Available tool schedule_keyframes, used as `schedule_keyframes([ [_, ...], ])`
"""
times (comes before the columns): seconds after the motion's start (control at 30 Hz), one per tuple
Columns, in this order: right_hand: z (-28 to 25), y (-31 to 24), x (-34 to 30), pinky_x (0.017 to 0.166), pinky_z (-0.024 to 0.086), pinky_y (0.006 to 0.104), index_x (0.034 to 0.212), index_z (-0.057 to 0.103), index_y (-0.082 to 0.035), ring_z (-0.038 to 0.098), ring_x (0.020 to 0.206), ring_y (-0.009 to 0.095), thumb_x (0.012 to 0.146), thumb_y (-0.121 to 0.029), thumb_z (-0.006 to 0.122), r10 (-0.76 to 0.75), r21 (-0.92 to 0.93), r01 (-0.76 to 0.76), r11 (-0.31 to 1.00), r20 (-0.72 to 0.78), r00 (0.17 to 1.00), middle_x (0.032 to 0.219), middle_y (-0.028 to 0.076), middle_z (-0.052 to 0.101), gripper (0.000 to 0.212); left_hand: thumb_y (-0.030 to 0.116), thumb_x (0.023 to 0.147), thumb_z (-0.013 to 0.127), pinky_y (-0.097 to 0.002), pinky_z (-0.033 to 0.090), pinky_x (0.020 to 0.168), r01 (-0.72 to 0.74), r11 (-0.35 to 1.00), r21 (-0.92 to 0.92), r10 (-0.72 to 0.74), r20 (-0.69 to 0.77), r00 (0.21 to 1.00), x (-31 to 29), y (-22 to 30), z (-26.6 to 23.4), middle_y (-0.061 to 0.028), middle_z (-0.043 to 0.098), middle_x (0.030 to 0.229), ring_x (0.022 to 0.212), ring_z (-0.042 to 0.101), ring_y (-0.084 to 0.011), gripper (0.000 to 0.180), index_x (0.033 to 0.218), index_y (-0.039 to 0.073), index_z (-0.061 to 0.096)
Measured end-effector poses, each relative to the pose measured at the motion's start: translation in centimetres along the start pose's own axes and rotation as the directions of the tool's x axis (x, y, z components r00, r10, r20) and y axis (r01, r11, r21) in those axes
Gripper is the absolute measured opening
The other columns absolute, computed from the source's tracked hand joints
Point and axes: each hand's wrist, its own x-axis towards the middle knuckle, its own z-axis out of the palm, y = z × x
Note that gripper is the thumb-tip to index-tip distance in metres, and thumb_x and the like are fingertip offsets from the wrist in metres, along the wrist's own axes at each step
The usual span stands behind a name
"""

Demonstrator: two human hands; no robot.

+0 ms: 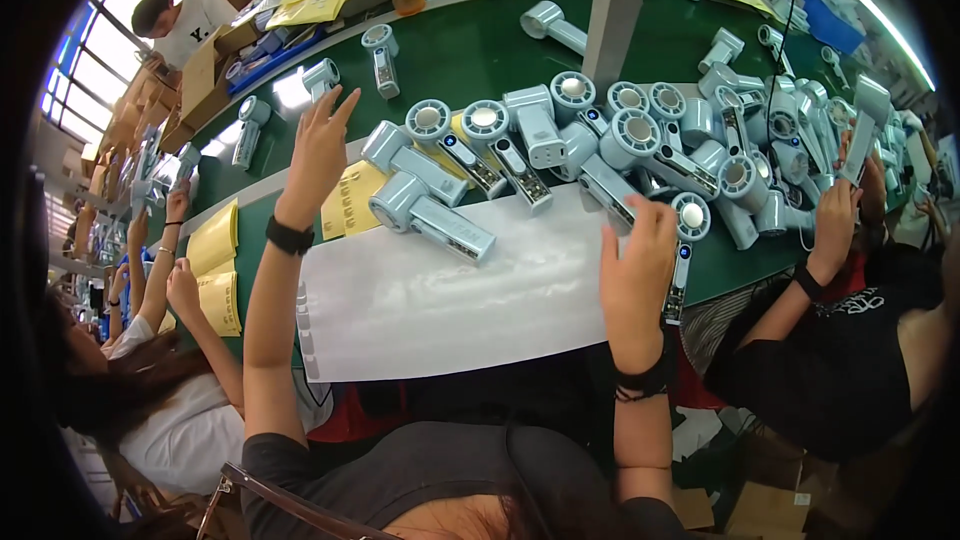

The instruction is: The person assembles handheld fans by hand, peeling a sticker from a sheet and pressing it onto the bottom of the fan base. They repeat this process for multiple fans, placing each one onto a pile on the table.

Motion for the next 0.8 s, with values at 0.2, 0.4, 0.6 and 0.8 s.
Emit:
schedule_keyframes([
  [0.2, 1.2, 1.6, 1.0, 0.086, 0.047, 0.0429, 0.126, 0.049, 0.000, 0.056, 0.099, 0.039, 0.080, -0.003, 0.071, 0.116, -0.284, -0.092, 0.954, 0.068, 0.991, 0.119, 0.019, 0.049, 0.051, 0.013, 0.079, 0.073, -0.0490, 0.036, 0.108, -0.224, 0.810, -0.542, 0.298, 0.050, 0.953, -4.1, 11.5, -8.8, -0.0135, 0.057, 0.127, 0.122, 0.052, -0.0326, 0.045, 0.121, 0.007, 0.060],
  [0.4, 0.6, 0.4, 0.1, 0.089, 0.047, 0.0431, 0.127, 0.047, 0.003, 0.057, 0.102, 0.041, 0.080, 0.001, 0.070, 0.067, -0.079, -0.067, 0.995, -0.010, 0.998, 0.118, 0.021, 0.050, 0.053, 0.013, 0.072, 0.078, -0.0453, 0.040, 0.104, -0.295, 0.728, -0.619, 0.498, 0.183, 0.847, -5.6, 12.8, -5.1, -0.0114, 0.058, 0.121, 0.119, 0.052, -0.0318, 0.051, 0.120, 0.008, 0.060],
  [0.6, 0.5, 3.1, 0.6, 0.085, 0.048, 0.0436, 0.124, 0.050, 0.003, 0.058, 0.098, 0.040, 0.079, 0.000, 0.070, 0.030, -0.175, -0.033, 0.984, -0.018, 0.999, 0.113, 0.022, 0.052, 0.049, 0.007, 0.068, 0.080, -0.0429, 0.043, 0.098, -0.304, 0.687, -0.660, 0.485, 0.105, 0.868, -6.8, 12.7, -7.4, -0.0103, 0.057, 0.118, 0.115, 0.052, -0.0325, 0.057, 0.121, 0.008, 0.059],
  [0.8, -1.3, -0.5, 0.6, 0.077, 0.049, 0.0451, 0.111, 0.057, 0.003, 0.060, 0.091, 0.038, 0.079, -0.004, 0.070, 0.096, -0.126, -0.078, 0.989, 0.142, 0.985, 0.100, 0.020, 0.058, 0.036, 0.003, 0.066, 0.080, -0.0427, 0.045, 0.093, -0.196, 0.647, -0.737, 0.366, 0.074, 0.928, -9.3, 13.2, -10.1, -0.0112, 0.057, 0.114, 0.108, 0.054, -0.0331, 0.063, 0.124, 0.007, 0.057],
])
